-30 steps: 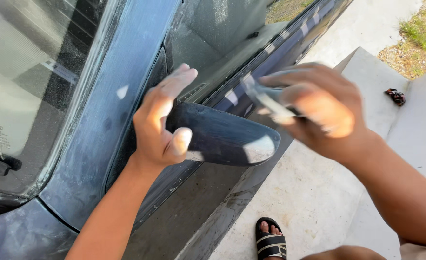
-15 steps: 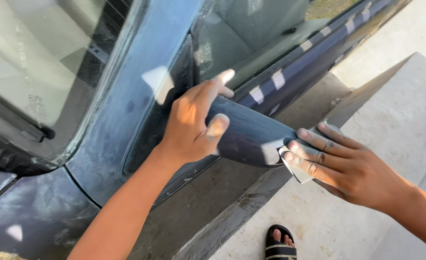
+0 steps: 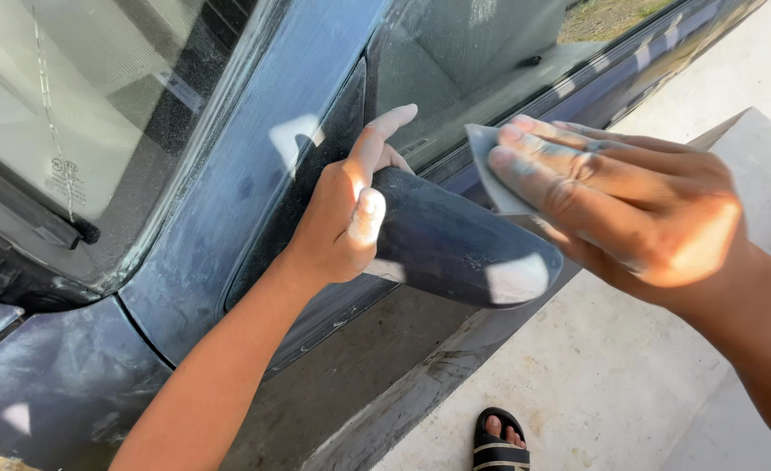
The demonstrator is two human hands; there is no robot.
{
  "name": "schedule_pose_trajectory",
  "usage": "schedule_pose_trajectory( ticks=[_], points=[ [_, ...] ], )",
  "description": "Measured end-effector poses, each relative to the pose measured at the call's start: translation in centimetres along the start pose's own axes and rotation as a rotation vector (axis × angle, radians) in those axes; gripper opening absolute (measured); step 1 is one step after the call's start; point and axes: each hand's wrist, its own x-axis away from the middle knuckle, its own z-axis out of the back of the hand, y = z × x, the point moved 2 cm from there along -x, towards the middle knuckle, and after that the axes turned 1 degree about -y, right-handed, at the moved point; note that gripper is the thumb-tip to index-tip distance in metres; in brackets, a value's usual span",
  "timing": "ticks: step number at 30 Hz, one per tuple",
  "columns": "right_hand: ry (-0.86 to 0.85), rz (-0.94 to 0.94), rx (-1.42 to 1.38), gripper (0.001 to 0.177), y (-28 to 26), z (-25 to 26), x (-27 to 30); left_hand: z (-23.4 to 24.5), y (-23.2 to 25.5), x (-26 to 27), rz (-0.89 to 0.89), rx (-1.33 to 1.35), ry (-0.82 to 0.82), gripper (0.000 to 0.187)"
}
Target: The person sands the side mirror and the adjacent A-pillar area of a dark-colored car using a sanding block. They hold the mirror with one hand while sanding the surface with the other, moving the block back and forth to smooth the paint.
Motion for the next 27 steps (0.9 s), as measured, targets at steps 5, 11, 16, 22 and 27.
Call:
schedule_pose_trajectory(
  ticks=[5, 11, 16, 22, 27],
  points=[
    [-0.358, 0.135, -0.281, 0.041, -1.7, -5.5, 0.1, 0.0, -0.1, 0.4, -0.065, 0.092, -0.002, 0.106],
    [-0.382, -0.044, -0.26, 0.053, -1.8, -2.4, 9.5, -0.3, -0.9, 0.4, -0.022, 0.023, 0.014, 0.099],
    [-0.362, 0.041, -0.244, 0.054, -2.3, -5.0, 4.3, 0.1, -0.4, 0.1, -0.029, 0.064, 0.027, 0.104],
    [-0.415, 0.06, -0.321, 0.046, -2.1, -5.0, 1.9, 0.5, 0.0, 0.5, 0.03, 0.064, 0.034, 0.109],
    [-0.478, -0.088, -0.269, 0.061, -1.4, -3.8, 8.9, 0.0, -0.5, 0.5, -0.005, 0.071, 0.09, 0.094]
  ],
)
